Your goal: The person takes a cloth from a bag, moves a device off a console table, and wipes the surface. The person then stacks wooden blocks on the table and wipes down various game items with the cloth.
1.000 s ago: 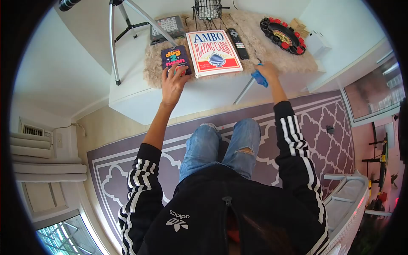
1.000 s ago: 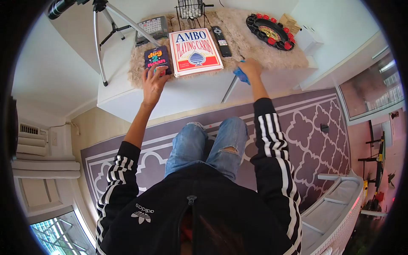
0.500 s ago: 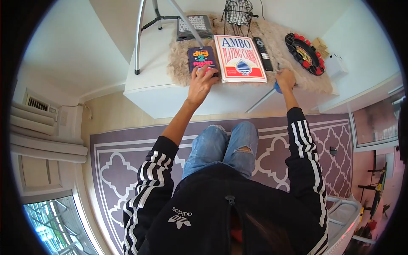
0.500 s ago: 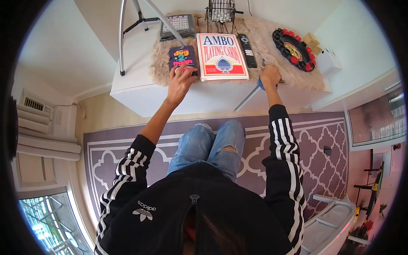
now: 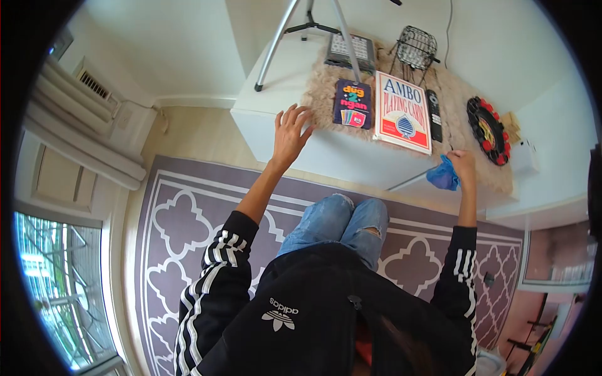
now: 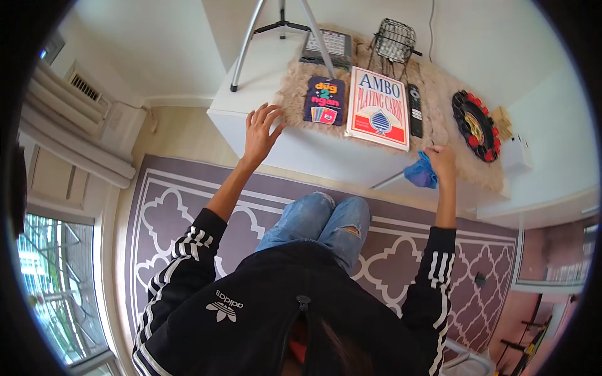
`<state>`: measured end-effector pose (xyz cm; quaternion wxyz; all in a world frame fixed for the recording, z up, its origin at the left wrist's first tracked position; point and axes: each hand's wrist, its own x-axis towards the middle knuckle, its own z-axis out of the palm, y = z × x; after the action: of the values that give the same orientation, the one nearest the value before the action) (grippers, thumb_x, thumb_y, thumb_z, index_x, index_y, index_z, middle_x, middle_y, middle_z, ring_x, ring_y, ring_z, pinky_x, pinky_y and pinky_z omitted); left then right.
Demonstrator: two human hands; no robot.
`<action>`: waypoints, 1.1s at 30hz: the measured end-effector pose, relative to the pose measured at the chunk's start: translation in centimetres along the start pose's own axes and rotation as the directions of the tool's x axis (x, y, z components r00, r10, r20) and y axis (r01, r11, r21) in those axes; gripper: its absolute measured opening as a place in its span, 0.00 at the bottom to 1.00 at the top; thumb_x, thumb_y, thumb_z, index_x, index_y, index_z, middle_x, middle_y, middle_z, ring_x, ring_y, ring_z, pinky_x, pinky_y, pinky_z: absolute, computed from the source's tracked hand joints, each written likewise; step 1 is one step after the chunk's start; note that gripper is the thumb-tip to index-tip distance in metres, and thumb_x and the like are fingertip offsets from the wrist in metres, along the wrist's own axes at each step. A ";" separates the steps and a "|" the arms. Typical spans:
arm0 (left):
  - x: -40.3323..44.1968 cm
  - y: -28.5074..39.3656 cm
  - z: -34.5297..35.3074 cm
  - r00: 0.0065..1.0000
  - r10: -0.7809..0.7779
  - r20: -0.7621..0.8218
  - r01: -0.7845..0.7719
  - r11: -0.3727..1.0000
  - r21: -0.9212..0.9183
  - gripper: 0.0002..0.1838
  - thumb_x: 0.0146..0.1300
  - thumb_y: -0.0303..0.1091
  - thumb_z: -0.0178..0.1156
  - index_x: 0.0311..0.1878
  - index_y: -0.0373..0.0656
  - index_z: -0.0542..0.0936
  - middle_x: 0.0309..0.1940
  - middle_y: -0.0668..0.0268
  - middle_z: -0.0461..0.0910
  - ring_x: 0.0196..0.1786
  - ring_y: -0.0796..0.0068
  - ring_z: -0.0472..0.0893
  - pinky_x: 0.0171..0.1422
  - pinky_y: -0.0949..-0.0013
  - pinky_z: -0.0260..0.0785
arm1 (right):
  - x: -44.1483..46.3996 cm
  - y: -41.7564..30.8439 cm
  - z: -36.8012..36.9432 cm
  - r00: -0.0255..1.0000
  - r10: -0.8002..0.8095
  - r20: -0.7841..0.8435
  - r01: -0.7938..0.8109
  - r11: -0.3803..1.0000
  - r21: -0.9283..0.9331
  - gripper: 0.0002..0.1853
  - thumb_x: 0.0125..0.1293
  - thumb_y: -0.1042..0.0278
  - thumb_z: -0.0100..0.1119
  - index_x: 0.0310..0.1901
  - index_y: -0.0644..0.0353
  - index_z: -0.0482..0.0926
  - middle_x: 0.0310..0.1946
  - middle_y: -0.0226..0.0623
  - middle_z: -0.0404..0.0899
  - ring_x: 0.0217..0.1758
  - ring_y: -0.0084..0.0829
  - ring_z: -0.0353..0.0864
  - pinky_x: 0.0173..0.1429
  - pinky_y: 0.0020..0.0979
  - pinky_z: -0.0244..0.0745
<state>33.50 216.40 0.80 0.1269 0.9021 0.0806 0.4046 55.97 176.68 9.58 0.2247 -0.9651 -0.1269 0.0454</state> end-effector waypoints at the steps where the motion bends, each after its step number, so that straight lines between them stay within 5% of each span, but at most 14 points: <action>1: -0.5 -0.1 -0.7 0.996 -0.084 0.004 0.084 0.995 -0.047 0.22 0.55 0.39 0.63 0.54 0.47 0.72 0.54 0.64 0.71 0.60 0.63 0.68 0.65 0.55 0.53 | -1.6 -3.2 -0.8 0.996 -0.059 0.071 0.037 0.957 0.286 0.16 0.54 0.58 0.65 0.38 0.62 0.82 0.26 0.36 0.80 0.31 0.24 0.78 0.37 0.28 0.72; 3: -1.1 1.1 -2.2 0.984 -0.179 0.000 0.178 0.981 -0.080 0.22 0.55 0.38 0.64 0.53 0.45 0.73 0.53 0.63 0.73 0.57 0.64 0.70 0.63 0.57 0.56 | -4.9 -10.5 -1.2 0.954 -0.243 0.174 0.089 0.787 0.610 0.17 0.57 0.58 0.63 0.39 0.64 0.82 0.29 0.32 0.81 0.33 0.21 0.77 0.38 0.25 0.71; 5: -0.2 5.0 -3.6 0.911 -0.316 0.263 0.404 0.565 -0.720 0.21 0.54 0.39 0.65 0.50 0.41 0.74 0.50 0.64 0.75 0.51 0.68 0.73 0.55 0.65 0.63 | -6.6 -15.6 1.2 0.857 -0.471 0.208 0.212 0.692 0.690 0.15 0.60 0.60 0.61 0.40 0.65 0.82 0.35 0.33 0.81 0.37 0.21 0.77 0.42 0.24 0.71; 8: -0.1 9.4 -6.9 0.858 -0.219 0.465 0.507 0.511 -0.695 0.20 0.54 0.38 0.66 0.48 0.38 0.76 0.41 0.67 0.79 0.41 0.74 0.75 0.45 0.71 0.67 | -8.8 -22.0 6.4 0.696 -0.710 0.103 0.406 0.509 0.759 0.11 0.60 0.66 0.59 0.38 0.65 0.82 0.43 0.37 0.81 0.44 0.24 0.77 0.51 0.25 0.69; 12: -1.7 7.2 -9.3 0.867 -0.397 0.300 0.496 0.643 -0.584 0.14 0.57 0.35 0.63 0.45 0.41 0.78 0.31 0.66 0.79 0.32 0.73 0.77 0.37 0.70 0.67 | -8.6 -25.9 7.7 0.425 -0.828 -0.366 0.905 0.390 0.168 0.10 0.59 0.65 0.61 0.38 0.61 0.84 0.47 0.40 0.79 0.49 0.26 0.75 0.52 0.24 0.68; 14: -1.8 6.5 -11.3 0.873 -0.449 0.187 0.483 0.754 -0.445 0.13 0.57 0.35 0.63 0.44 0.43 0.79 0.29 0.65 0.78 0.31 0.71 0.77 0.38 0.68 0.66 | -9.4 -27.1 8.5 0.605 -0.713 -0.354 0.796 0.538 0.277 0.10 0.59 0.63 0.62 0.38 0.60 0.84 0.38 0.37 0.81 0.40 0.23 0.76 0.43 0.23 0.69; 16: -1.4 5.9 -12.9 0.986 -0.118 -0.118 0.130 0.986 0.105 0.13 0.56 0.36 0.62 0.45 0.46 0.80 0.26 0.63 0.75 0.30 0.67 0.75 0.40 0.68 0.64 | -9.9 -28.8 9.0 0.675 -0.675 -0.299 0.727 0.539 0.424 0.11 0.59 0.63 0.62 0.37 0.61 0.84 0.32 0.35 0.80 0.33 0.22 0.74 0.38 0.23 0.69; 18: -0.7 4.2 -13.3 0.979 -0.195 -0.062 0.197 0.980 0.037 0.15 0.55 0.37 0.62 0.46 0.48 0.80 0.25 0.65 0.74 0.30 0.68 0.74 0.40 0.67 0.62 | -9.0 -30.4 10.5 0.742 -0.606 -0.288 0.626 0.471 0.622 0.12 0.62 0.62 0.59 0.38 0.64 0.82 0.18 0.28 0.75 0.20 0.17 0.69 0.26 0.22 0.66; 22: 2.8 -0.8 -11.5 0.953 -0.303 -0.021 0.302 0.952 -0.042 0.25 0.53 0.39 0.64 0.56 0.47 0.73 0.41 0.62 0.74 0.39 0.62 0.75 0.46 0.66 0.63 | -4.9 -34.1 13.1 0.913 -0.407 -0.026 0.247 0.502 0.829 0.17 0.66 0.65 0.54 0.51 0.66 0.75 0.26 0.41 0.81 0.25 0.21 0.77 0.31 0.22 0.72; 23: 3.9 -2.4 -10.2 0.953 -0.251 -0.169 0.253 0.968 -0.013 0.29 0.53 0.38 0.64 0.59 0.46 0.69 0.46 0.60 0.72 0.40 0.60 0.75 0.48 0.66 0.63 | -3.5 -34.6 16.2 0.829 -0.511 -0.227 0.490 0.468 0.736 0.23 0.66 0.63 0.50 0.59 0.66 0.67 0.31 0.48 0.81 0.31 0.34 0.82 0.35 0.31 0.75; 25: 5.7 -6.5 -6.9 0.932 -0.290 -0.217 0.287 0.957 -0.048 0.31 0.54 0.36 0.64 0.61 0.45 0.66 0.50 0.57 0.70 0.42 0.57 0.75 0.49 0.65 0.64 | -5.5 -36.3 18.5 0.825 -0.553 0.119 0.520 0.824 0.225 0.30 0.66 0.59 0.47 0.64 0.68 0.56 0.48 0.61 0.73 0.51 0.50 0.76 0.50 0.45 0.72; 27: 6.1 -9.7 -3.6 0.907 -0.335 -0.257 0.324 0.942 -0.085 0.32 0.54 0.35 0.63 0.63 0.44 0.64 0.54 0.54 0.67 0.44 0.54 0.76 0.50 0.64 0.65 | -4.2 -34.0 26.2 0.697 -0.691 0.194 0.717 0.664 -0.211 0.35 0.66 0.54 0.45 0.65 0.74 0.50 0.62 0.70 0.53 0.66 0.61 0.55 0.65 0.55 0.54; 28: 6.3 -11.1 -2.2 0.906 -0.381 -0.185 0.331 0.909 -0.252 0.31 0.55 0.33 0.63 0.63 0.43 0.64 0.52 0.54 0.69 0.45 0.54 0.76 0.48 0.63 0.66 | -3.8 -35.0 26.1 0.712 -0.649 0.267 0.685 0.726 -0.060 0.36 0.65 0.54 0.44 0.64 0.77 0.51 0.67 0.69 0.38 0.69 0.66 0.39 0.69 0.58 0.40; 33: 6.6 -13.1 -0.1 0.753 -0.646 0.124 0.601 0.598 -0.531 0.20 0.56 0.34 0.63 0.52 0.41 0.74 0.36 0.56 0.77 0.41 0.60 0.77 0.48 0.66 0.68 | 5.0 -38.0 27.4 0.816 -0.565 0.122 0.577 0.806 -0.132 0.37 0.64 0.53 0.44 0.63 0.79 0.50 0.66 0.69 0.44 0.69 0.65 0.42 0.69 0.56 0.43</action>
<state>37.21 230.58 1.73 0.5053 0.7251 0.2782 0.3761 48.30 222.53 1.80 0.1431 -0.8947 -0.4232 0.0020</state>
